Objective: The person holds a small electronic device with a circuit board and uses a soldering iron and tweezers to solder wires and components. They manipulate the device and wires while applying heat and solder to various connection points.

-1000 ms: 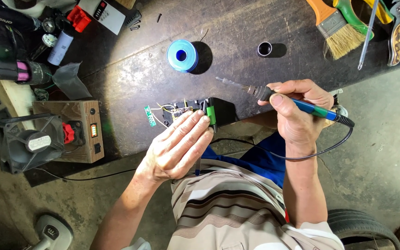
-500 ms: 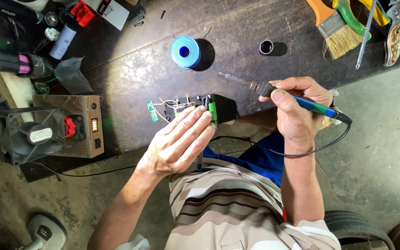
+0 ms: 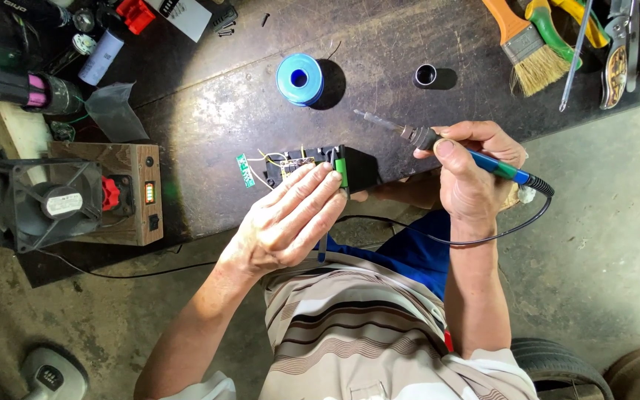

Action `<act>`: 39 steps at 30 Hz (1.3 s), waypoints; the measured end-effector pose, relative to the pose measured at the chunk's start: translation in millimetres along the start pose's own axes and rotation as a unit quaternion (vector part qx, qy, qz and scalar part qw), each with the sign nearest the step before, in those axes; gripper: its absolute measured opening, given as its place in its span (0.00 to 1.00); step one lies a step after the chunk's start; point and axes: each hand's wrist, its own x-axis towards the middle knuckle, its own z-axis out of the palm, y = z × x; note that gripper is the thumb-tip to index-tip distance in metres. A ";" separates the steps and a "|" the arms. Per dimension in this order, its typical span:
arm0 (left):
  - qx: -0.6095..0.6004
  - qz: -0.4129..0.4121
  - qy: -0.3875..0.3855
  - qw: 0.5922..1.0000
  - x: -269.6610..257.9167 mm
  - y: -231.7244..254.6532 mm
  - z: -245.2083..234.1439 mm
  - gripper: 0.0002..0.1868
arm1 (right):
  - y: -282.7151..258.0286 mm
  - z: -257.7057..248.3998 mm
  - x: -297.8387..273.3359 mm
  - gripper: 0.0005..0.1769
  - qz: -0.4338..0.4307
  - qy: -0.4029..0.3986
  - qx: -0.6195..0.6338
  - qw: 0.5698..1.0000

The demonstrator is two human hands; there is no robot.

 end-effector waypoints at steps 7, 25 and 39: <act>0.000 0.004 0.004 1.000 -1.0 0.0 0.4 0.13 | 4.5 -4.3 -0.5 0.10 -0.002 0.002 0.007 1.000; -0.183 -0.350 0.263 0.880 -50.2 25.5 -51.4 0.11 | 36.2 -26.9 -30.5 0.13 -0.280 -0.070 -0.033 0.957; -0.372 -0.516 -0.095 0.766 3.1 -69.3 -57.0 0.17 | 7.6 43.8 -68.7 0.41 -0.325 -0.101 -0.391 0.855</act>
